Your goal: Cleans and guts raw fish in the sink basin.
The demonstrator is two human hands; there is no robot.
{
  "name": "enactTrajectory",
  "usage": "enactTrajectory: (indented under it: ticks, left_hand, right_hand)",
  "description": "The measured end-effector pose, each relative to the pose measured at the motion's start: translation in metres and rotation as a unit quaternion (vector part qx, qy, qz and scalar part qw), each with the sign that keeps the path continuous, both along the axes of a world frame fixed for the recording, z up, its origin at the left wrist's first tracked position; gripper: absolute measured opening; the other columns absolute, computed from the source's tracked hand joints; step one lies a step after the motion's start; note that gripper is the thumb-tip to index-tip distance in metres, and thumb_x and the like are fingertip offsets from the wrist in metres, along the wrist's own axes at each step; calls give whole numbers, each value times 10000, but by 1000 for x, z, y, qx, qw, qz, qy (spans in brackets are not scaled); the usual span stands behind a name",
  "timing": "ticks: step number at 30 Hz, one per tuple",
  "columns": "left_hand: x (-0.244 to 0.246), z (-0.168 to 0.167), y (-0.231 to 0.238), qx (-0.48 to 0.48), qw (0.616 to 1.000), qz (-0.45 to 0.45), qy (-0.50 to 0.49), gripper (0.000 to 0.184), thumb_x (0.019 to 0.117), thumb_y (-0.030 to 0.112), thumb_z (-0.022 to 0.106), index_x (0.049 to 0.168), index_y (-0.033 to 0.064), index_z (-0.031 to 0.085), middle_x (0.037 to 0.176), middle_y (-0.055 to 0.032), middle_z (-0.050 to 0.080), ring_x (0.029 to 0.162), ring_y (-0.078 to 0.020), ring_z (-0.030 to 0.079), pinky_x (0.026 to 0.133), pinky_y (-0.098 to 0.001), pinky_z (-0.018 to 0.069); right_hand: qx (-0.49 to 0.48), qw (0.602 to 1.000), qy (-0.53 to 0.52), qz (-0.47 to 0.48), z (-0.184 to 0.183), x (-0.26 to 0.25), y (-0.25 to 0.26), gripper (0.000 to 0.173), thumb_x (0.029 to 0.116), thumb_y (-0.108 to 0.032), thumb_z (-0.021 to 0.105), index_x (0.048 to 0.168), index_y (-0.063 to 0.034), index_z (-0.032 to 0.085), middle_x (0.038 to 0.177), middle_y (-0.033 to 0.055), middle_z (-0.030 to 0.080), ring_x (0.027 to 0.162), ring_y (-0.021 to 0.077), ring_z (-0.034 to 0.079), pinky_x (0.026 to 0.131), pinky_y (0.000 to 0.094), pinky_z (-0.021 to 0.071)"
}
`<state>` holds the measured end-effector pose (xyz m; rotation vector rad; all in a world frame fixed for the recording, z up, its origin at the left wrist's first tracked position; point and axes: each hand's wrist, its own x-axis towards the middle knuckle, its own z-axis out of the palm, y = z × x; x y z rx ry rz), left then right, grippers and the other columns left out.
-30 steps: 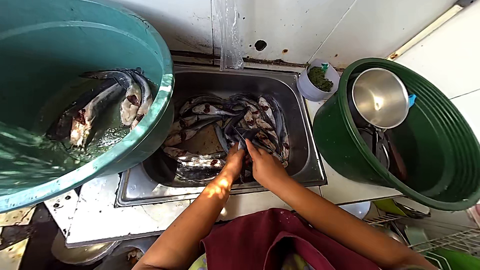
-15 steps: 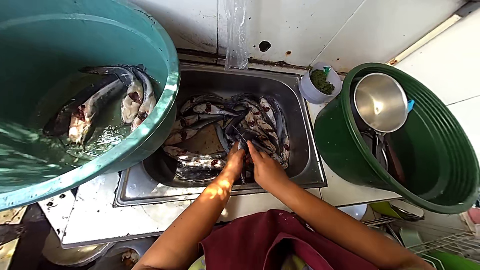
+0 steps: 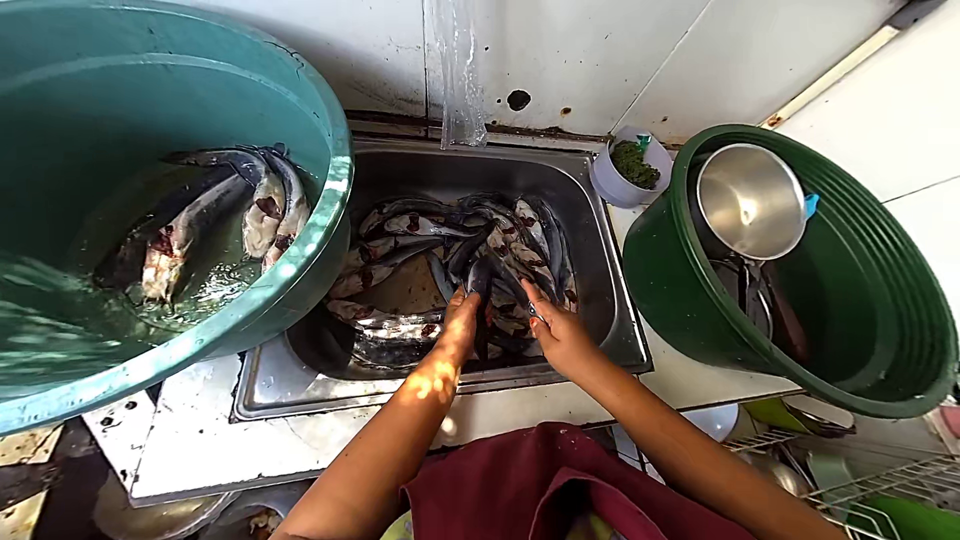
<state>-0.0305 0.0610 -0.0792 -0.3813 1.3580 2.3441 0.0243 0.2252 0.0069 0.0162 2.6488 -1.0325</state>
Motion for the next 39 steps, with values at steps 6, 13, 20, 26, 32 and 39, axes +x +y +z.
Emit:
enactTrajectory:
  ticks: [6, 13, 20, 26, 32, 39]
  left_hand:
    - [-1, -1, 1, -34, 999, -31, -8, 338, 1020, 37, 332, 1307, 69, 510, 705, -26, 528, 563, -109, 522, 534, -248, 468]
    - [6, -3, 2, -89, 986, -118, 79, 363, 908, 48, 427, 1247, 60, 556, 740, -1, 555, 610, -88, 525, 582, -267, 466]
    - [2, -3, -2, -8, 1000, 8, 27, 367, 964, 60, 369, 1284, 96, 546, 708, -1, 536, 569, -83, 506, 540, -244, 457]
    - [2, 2, -2, -33, 999, -24, 14, 361, 998, 22, 357, 1316, 83, 516, 719, -9, 519, 573, -93, 491, 546, -254, 446]
    - [5, 1, -7, -59, 995, -50, 61, 400, 992, 87, 346, 1341, 120, 538, 790, -19, 583, 629, -96, 547, 596, -276, 498]
    - [2, -3, -7, -18, 997, -51, 56, 403, 979, 90, 325, 1343, 99, 499, 704, 13, 496, 574, -88, 483, 556, -262, 448]
  right_hand:
    - [100, 994, -35, 37, 5, 10, -10, 554, 1078, -133, 384, 1628, -149, 318, 1309, 204, 656, 1184, 335, 650, 1052, 485, 491]
    - [162, 986, -36, 18, 12, 0, -36, 594, 1066, -117, 405, 1642, -172, 275, 1235, 208, 670, 1085, 357, 686, 950, 515, 546]
    - [113, 993, -11, 34, 10, -17, -49, 617, 1060, -95, 432, 1647, -176, 260, 1212, 202, 682, 1084, 358, 686, 968, 526, 543]
    - [126, 991, -33, 32, 15, 9, -37, 570, 1064, -109, 397, 1628, -130, 309, 1211, 216, 684, 1097, 355, 680, 985, 502, 527]
    - [69, 998, 1, 8, 3, -44, -52, 567, 1070, -90, 458, 1621, -143, 335, 1131, 221, 716, 1044, 385, 697, 946, 567, 537]
    - [60, 998, 12, 28, 7, 17, -22, 558, 1046, -94, 417, 1602, -96, 366, 1217, 224, 693, 1103, 335, 683, 1007, 477, 518]
